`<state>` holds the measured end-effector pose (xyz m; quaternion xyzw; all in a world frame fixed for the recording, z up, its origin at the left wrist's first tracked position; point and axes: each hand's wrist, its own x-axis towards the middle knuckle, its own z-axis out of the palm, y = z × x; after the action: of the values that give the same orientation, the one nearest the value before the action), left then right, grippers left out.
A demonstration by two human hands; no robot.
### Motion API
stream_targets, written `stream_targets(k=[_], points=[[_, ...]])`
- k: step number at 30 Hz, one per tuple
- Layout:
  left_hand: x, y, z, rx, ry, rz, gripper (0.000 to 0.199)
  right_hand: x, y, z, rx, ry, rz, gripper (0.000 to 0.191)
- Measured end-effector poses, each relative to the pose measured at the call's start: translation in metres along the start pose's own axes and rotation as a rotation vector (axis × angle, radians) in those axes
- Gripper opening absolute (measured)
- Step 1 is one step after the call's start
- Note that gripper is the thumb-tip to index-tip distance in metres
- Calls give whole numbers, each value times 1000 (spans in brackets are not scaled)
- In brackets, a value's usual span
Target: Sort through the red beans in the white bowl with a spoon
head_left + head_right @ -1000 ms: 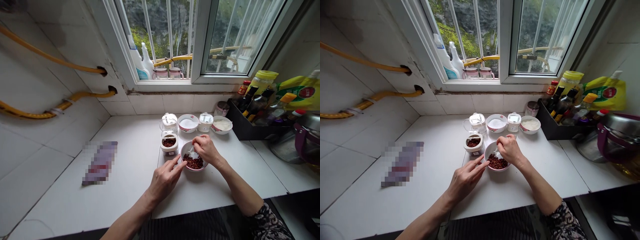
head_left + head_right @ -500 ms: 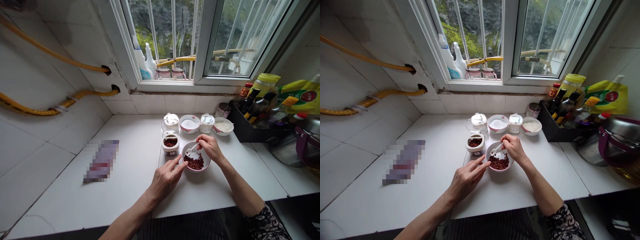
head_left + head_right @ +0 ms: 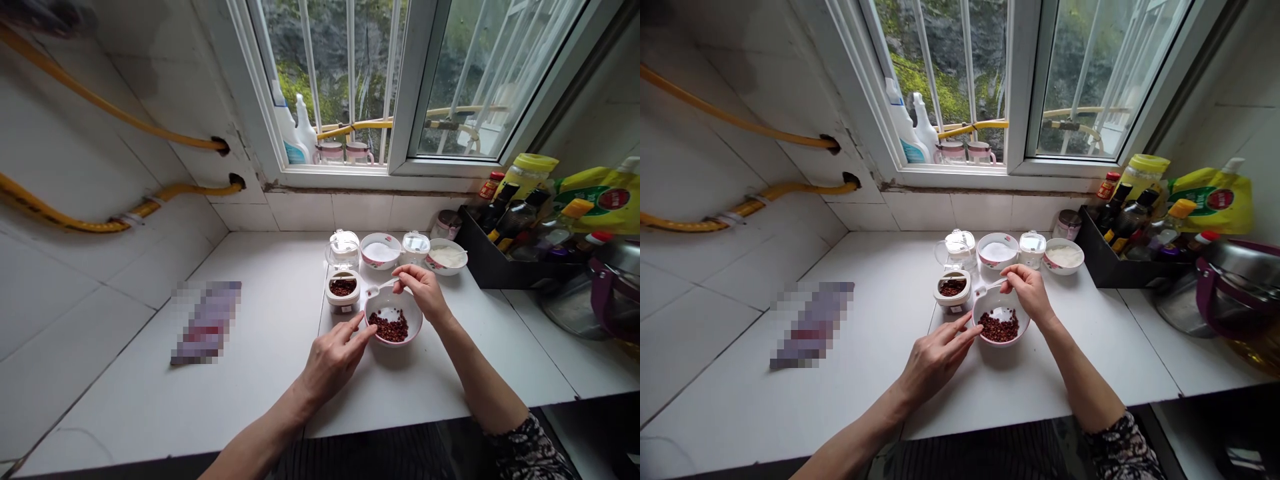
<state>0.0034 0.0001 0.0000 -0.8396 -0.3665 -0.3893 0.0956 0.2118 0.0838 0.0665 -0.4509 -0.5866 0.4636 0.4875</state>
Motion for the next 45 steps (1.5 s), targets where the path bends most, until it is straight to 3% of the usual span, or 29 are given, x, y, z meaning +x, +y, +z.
stream_targets(k=[4, 7, 10, 12, 16, 21, 26, 31, 41, 45], points=[[1, 0, 1, 5, 3, -3, 28, -5, -8, 21, -107, 27, -171, 18], [1, 0, 2, 23, -2, -3, 28, -9, -11, 36, -357, -30, -405, 16], [1, 0, 3, 29, 8, 4, 29, -12, -13, 37, -583, -112, -635, 19], [0, 0, 3, 24, 10, 4, 29, -14, -14, 29, -628, -89, -693, 20], [0, 0, 2, 2, -4, -5, 29, -16, -16, 2, -624, 76, -613, 17], [1, 1, -2, -26, -14, -13, 29, -13, -6, -18, -829, -2, -437, 18], [1, 1, -3, -35, -10, -23, 32, -12, 7, -8, -907, -86, -415, 20], [1, 2, -2, -63, -9, -30, 32, -15, 10, 2, -750, -179, -301, 20], [1, 2, -3, -72, -3, -27, 29, -11, 4, -2, -449, -81, -113, 17], [1, 2, -3, -80, -2, -33, 30, -10, 5, -5, -524, -78, -134, 18]])
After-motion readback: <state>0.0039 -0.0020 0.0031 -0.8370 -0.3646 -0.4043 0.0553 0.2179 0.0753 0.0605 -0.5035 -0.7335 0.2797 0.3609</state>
